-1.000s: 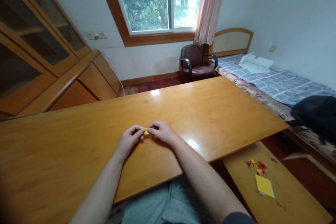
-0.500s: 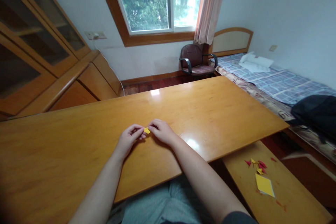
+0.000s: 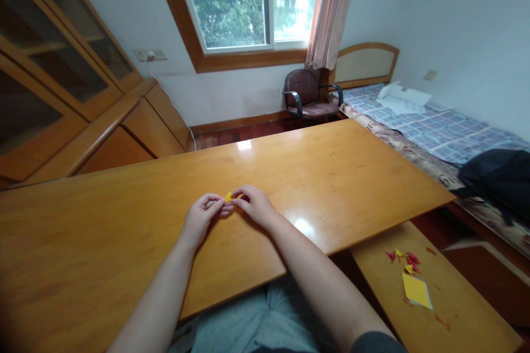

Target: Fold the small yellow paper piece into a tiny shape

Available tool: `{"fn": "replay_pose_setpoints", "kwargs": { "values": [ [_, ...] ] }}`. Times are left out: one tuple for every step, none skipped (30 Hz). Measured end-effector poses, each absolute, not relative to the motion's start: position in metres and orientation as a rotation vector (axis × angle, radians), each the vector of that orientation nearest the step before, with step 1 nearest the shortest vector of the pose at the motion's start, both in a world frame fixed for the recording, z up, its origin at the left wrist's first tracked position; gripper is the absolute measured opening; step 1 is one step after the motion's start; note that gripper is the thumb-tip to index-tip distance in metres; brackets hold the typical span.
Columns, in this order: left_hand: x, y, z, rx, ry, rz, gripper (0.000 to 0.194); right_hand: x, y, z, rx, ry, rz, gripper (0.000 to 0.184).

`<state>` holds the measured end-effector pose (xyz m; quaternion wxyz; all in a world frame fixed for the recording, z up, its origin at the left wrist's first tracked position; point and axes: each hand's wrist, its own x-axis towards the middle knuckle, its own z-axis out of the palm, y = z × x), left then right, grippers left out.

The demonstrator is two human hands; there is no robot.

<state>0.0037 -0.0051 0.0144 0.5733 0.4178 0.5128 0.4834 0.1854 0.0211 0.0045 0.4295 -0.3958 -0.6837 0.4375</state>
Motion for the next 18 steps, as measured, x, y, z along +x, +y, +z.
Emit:
{"fn": "replay_pose_setpoints", "kwargs": {
  "values": [
    [0.0037,-0.0055,0.0151,0.979,1.198,1.129,0.044,0.1853,0.0217,0.0039,-0.997,-1.714,1.08,0.011],
    [0.0039,-0.0061,0.0159,0.978,1.194,1.122,0.044,0.1854,0.0222,0.0034,-1.006,-1.715,1.072,0.011],
    [0.004,-0.0066,0.0168,0.977,1.188,1.116,0.045,0.1854,0.0226,0.0032,-1.014,-1.709,1.066,0.011],
    [0.0041,-0.0071,0.0175,0.975,1.18,1.11,0.046,0.1856,0.023,0.0032,-1.021,-1.703,1.061,0.012],
    [0.0042,-0.0075,0.0182,0.974,1.172,1.106,0.047,0.1859,0.0232,0.0034,-1.025,-1.699,1.055,0.013],
    [0.0043,-0.0078,0.0187,0.973,1.166,1.104,0.047,0.1862,0.0234,0.0036,-1.026,-1.7,1.048,0.013],
    [0.0044,-0.0078,0.0189,0.973,1.162,1.1,0.047,0.1865,0.0235,0.0038,-1.023,-1.707,1.039,0.014],
    [0.0045,-0.0078,0.019,0.976,1.162,1.095,0.047,0.1868,0.0236,0.0039,-1.019,-1.723,1.028,0.013],
    [0.0047,-0.0076,0.019,0.981,1.166,1.088,0.047,0.1871,0.0238,0.0039,-1.013,-1.74,1.015,0.013],
    [0.0048,-0.0074,0.019,0.988,1.174,1.078,0.047,0.1872,0.0239,0.0036,-1.001,-1.761,1.007,0.013],
    [0.005,-0.0072,0.0189,0.999,1.184,1.067,0.047,0.1873,0.0241,0.0032,-0.989,-1.775,1.006,0.012],
    [0.0053,-0.0069,0.0189,1.01,1.196,1.056,0.047,0.1873,0.0243,0.0027,-0.98,-1.791,1.006,0.012],
    [0.0055,-0.0067,0.0189,1.02,1.208,1.045,0.046,0.1872,0.0246,0.0021,-0.976,-1.799,1.001,0.012],
    [0.0057,-0.0065,0.019,1.028,1.218,1.037,0.046,0.187,0.0248,0.0017,-0.972,-1.805,1.0,0.011],
    [0.0059,-0.0064,0.0192,1.033,1.224,1.029,0.046,0.1869,0.025,0.0014,-0.97,-1.808,0.997,0.01],
    [0.0061,-0.0062,0.0195,1.034,1.226,1.022,0.046,0.1868,0.0252,0.0013,-0.97,-1.808,0.997,0.01],
    [0.0061,-0.0062,0.0198,1.033,1.225,1.016,0.046,0.1867,0.0252,0.0015,-0.97,-1.808,0.999,0.009],
    [0.0061,-0.0061,0.0201,1.031,1.223,1.008,0.046,0.1867,0.0252,0.0019,-0.972,-1.807,1.003,0.008]
  ]
}}
